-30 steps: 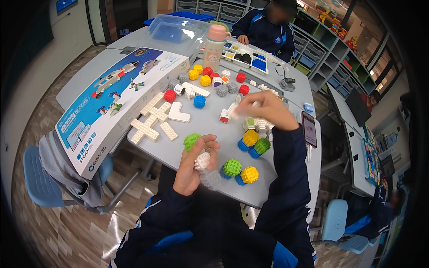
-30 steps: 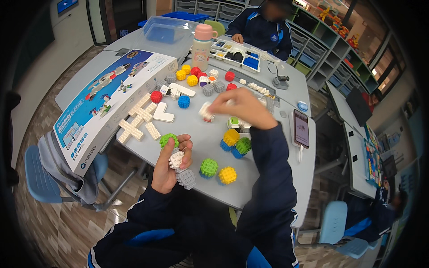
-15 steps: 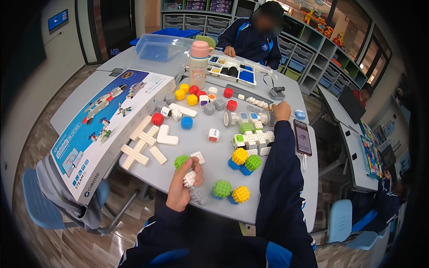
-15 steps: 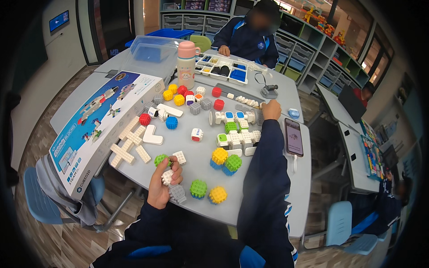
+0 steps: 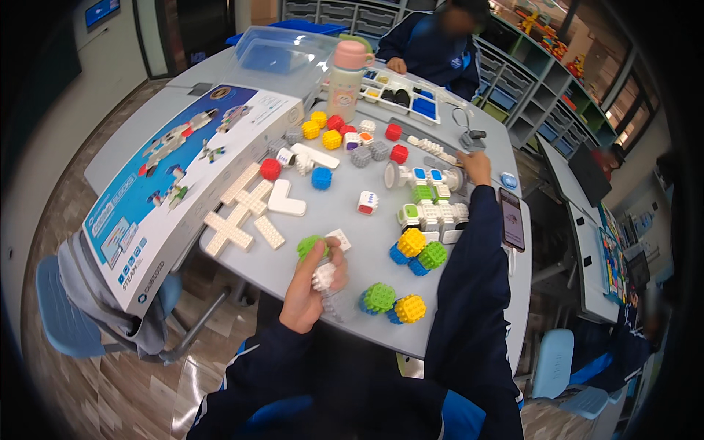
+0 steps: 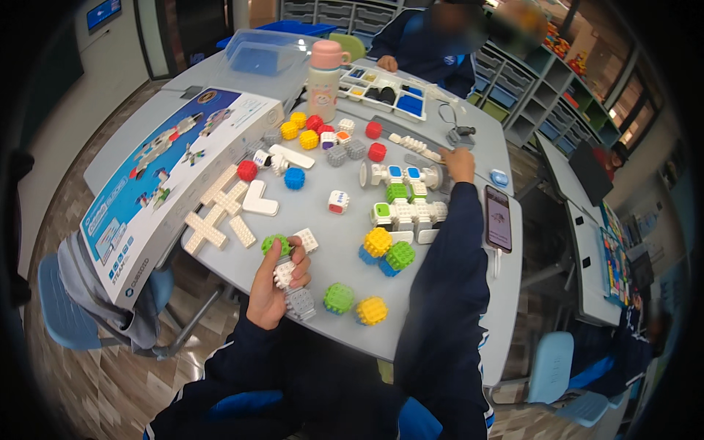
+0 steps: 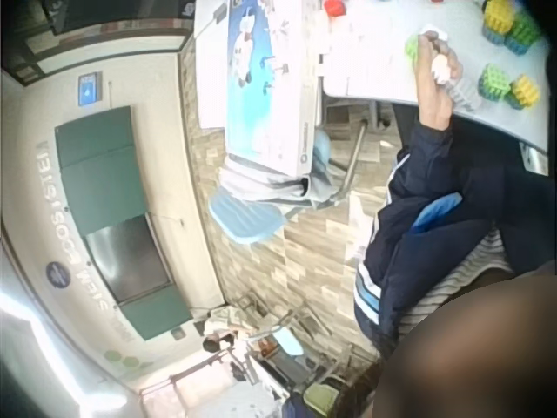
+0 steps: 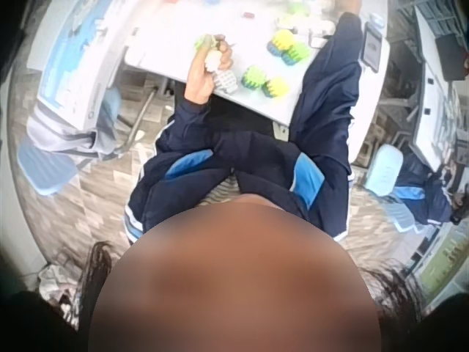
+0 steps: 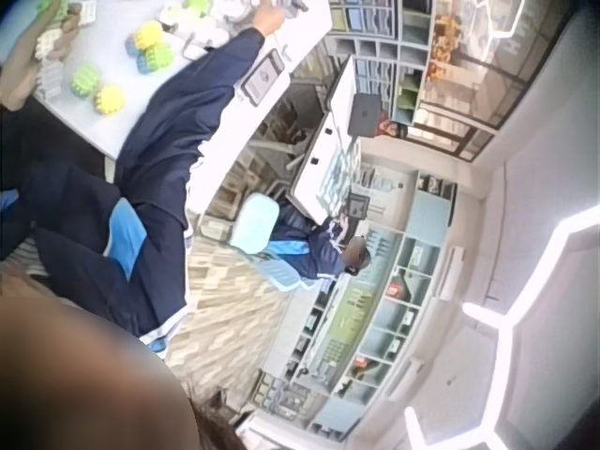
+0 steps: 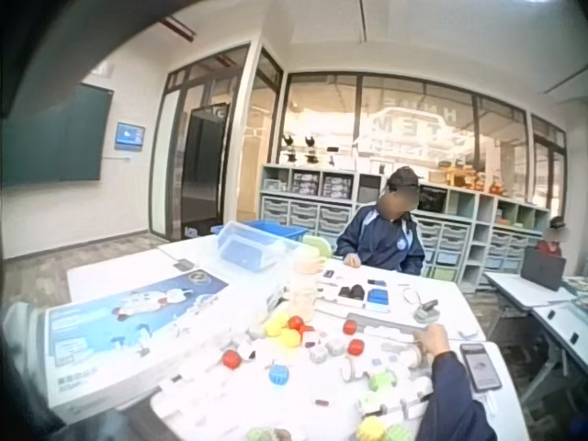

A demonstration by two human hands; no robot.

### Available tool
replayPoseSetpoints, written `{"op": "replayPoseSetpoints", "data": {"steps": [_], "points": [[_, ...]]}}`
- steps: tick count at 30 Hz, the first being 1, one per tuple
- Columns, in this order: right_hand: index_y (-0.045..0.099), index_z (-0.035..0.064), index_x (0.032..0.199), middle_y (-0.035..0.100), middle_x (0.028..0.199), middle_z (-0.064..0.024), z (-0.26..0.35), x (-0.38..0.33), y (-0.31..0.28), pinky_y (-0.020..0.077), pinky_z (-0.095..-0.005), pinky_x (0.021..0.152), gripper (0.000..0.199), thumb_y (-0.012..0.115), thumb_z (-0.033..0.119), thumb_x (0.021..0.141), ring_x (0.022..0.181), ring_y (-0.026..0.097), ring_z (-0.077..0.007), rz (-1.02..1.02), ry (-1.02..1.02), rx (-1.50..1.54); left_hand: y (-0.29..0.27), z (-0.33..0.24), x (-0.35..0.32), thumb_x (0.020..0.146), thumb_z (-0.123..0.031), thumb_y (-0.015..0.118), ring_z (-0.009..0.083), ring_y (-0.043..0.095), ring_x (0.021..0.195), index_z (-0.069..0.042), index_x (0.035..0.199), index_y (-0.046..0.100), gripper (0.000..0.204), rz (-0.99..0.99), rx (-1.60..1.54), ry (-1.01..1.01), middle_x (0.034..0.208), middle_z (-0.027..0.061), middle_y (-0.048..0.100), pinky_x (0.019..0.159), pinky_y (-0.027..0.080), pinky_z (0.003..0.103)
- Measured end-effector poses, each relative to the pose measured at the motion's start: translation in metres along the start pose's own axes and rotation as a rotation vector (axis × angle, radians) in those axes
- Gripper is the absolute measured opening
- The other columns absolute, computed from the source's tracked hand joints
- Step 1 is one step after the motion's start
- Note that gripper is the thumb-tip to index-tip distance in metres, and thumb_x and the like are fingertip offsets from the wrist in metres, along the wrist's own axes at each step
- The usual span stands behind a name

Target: The person assembles colorful interlocking plastic blocks into small structures on a table. They pick up blocks, align them, and snap them together, occasionally adjusting the assembled pieces. The person also handles white rectangular blocks and a small black component, integrating them into the build.

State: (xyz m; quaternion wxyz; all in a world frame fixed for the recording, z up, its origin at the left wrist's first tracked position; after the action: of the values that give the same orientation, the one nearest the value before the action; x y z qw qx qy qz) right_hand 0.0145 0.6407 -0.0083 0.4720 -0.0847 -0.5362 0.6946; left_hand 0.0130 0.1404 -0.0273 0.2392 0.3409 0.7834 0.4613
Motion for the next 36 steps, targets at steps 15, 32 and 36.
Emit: {"op": "replayPoseSetpoints", "data": {"steps": [15,32,36], "points": [[0.066,0.0067,0.1,0.058,0.061,-0.0046,0.272,-0.255,-0.217,0.0408,-0.0288,0.051,0.032,0.072,0.036,0.088,0.053,0.058,-0.0158,0.924,-0.813,0.321,0.048,-0.023,-0.053,0.097,-0.05,0.055,0.0215,0.062,0.085,0.0,0.121,0.044,0.057,0.239,0.497,0.29,0.102,0.0146,0.058,0.074,0.051,0.035],[0.055,0.0036,0.118,0.061,0.087,-0.003,0.267,-0.261,-0.194,0.0442,-0.0253,0.064,0.026,0.051,0.022,0.101,0.072,0.06,-0.012,1.265,-0.625,0.768,0.064,-0.039,-0.085,0.083,-0.063,0.067,0.0223,0.066,0.064,0.009,0.114,0.047,0.081,0.214,0.608,0.388,0.077,0.0194,0.064,0.055,0.055,0.03],[0.06,0.0043,0.117,0.07,0.098,-0.0062,0.259,-0.243,-0.201,0.0519,-0.0278,0.073,0.022,0.058,0.013,0.097,0.083,0.069,-0.0163,1.218,-0.83,0.704,0.064,-0.037,-0.082,0.082,-0.066,0.065,0.0223,0.065,0.06,0.008,0.11,0.047,0.081,0.187,0.619,0.398,0.075,0.0185,0.063,0.051,0.053,0.03]]}}
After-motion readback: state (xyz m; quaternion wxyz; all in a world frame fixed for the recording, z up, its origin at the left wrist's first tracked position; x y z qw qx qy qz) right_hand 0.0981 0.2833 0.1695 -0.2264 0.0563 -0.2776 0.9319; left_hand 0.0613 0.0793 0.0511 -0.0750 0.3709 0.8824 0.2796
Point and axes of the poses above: each hand's wrist, its own x-axis towards the middle knuckle, its own y-axis out of the palm, z = x × y, the point moved 2 cm from there along x, towards the middle knuckle
